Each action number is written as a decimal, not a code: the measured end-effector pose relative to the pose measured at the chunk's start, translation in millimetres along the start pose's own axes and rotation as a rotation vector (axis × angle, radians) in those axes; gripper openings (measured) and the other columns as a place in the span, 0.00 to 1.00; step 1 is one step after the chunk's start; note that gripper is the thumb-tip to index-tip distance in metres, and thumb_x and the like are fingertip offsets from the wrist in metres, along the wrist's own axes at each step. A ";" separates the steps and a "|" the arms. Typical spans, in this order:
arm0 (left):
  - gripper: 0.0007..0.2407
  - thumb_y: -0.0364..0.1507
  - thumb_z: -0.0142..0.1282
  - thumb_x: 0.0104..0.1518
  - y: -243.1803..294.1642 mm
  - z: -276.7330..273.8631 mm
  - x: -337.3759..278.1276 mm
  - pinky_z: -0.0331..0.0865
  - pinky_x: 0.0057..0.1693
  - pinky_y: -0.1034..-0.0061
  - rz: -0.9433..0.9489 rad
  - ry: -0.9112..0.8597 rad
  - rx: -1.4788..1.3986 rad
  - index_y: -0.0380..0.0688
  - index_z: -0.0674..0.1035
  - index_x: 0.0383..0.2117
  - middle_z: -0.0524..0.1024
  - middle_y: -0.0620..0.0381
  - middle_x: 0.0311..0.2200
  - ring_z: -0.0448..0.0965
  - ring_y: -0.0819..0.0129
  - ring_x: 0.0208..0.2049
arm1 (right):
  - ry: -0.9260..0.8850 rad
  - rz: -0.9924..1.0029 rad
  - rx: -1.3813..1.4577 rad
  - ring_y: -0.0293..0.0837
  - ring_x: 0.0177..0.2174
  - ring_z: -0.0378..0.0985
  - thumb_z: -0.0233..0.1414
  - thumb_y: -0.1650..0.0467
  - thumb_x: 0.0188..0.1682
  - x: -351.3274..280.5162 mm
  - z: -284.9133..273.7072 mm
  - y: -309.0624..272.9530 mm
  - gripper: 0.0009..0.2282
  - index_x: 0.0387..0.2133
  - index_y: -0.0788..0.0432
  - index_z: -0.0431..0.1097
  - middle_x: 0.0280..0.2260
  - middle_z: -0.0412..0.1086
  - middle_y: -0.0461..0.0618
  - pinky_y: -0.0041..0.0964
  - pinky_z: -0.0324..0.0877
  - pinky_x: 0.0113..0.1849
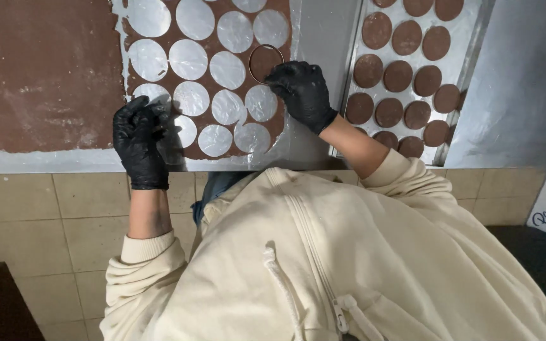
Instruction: Cutting circular shapes from a sheet of dough using a metal cutter and placing them on a tray.
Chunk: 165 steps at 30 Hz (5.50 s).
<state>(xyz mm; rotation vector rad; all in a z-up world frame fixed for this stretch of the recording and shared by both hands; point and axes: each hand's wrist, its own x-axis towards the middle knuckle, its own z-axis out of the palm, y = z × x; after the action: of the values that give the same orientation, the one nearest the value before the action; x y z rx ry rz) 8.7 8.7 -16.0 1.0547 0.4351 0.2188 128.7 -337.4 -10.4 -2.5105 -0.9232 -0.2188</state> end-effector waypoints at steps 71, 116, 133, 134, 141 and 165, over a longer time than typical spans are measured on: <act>0.15 0.14 0.49 0.69 30.3 40.2 35.1 0.68 0.71 0.65 0.537 -0.146 0.551 0.38 0.73 0.60 0.76 0.48 0.59 0.76 0.59 0.62 | -0.134 0.113 -0.227 0.58 0.72 0.41 0.54 0.54 0.62 87.5 69.6 -6.2 0.38 0.74 0.59 0.40 0.73 0.39 0.61 0.60 0.37 0.69; 0.17 0.15 0.48 0.66 -54.6 57.2 22.2 0.70 0.67 0.70 0.164 -0.504 0.233 0.36 0.71 0.61 0.75 0.49 0.60 0.76 0.62 0.62 | -0.105 -0.001 0.126 0.61 0.52 0.67 0.74 0.66 0.34 65.1 -36.2 -25.3 0.41 0.63 0.58 0.61 0.50 0.62 0.58 0.52 0.68 0.51; 0.24 0.30 0.47 0.69 -37.9 143.0 18.2 0.65 0.71 0.60 -0.651 -0.654 -0.652 0.41 0.59 0.70 0.65 0.50 0.66 0.66 0.58 0.68 | -0.021 0.130 0.378 0.54 0.62 0.65 0.70 0.64 0.45 15.7 -70.3 -76.7 0.34 0.63 0.58 0.62 0.61 0.63 0.54 0.47 0.64 0.62; 0.24 0.29 0.48 0.69 -43.6 143.3 17.0 0.65 0.72 0.60 -0.623 -0.658 -0.657 0.41 0.58 0.71 0.64 0.51 0.67 0.65 0.59 0.68 | -0.031 0.139 0.360 0.54 0.61 0.66 0.70 0.63 0.46 11.5 -65.5 -75.7 0.33 0.62 0.58 0.63 0.60 0.64 0.55 0.47 0.63 0.62; 0.24 0.27 0.48 0.68 -38.5 156.3 6.1 0.68 0.68 0.66 -0.593 -0.603 -0.623 0.44 0.60 0.71 0.66 0.52 0.66 0.68 0.61 0.66 | -0.003 0.012 0.337 0.58 0.64 0.63 0.60 0.70 0.54 4.6 -48.8 -75.5 0.28 0.66 0.64 0.57 0.65 0.60 0.60 0.53 0.58 0.65; 0.27 0.26 0.53 0.68 -66.7 167.8 -0.6 0.73 0.60 0.64 -0.562 -0.662 -0.630 0.44 0.57 0.72 0.66 0.49 0.65 0.71 0.55 0.62 | 0.271 0.110 0.149 0.49 0.52 0.74 0.63 0.68 0.47 -21.4 -57.0 -52.3 0.11 0.42 0.55 0.75 0.47 0.72 0.46 0.53 0.61 0.63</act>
<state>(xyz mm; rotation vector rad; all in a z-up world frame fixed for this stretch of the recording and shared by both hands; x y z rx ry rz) 81.1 -156.3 -4.0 0.3139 0.0315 -0.4666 78.9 -341.2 52.4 -2.3141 -0.6656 -0.4260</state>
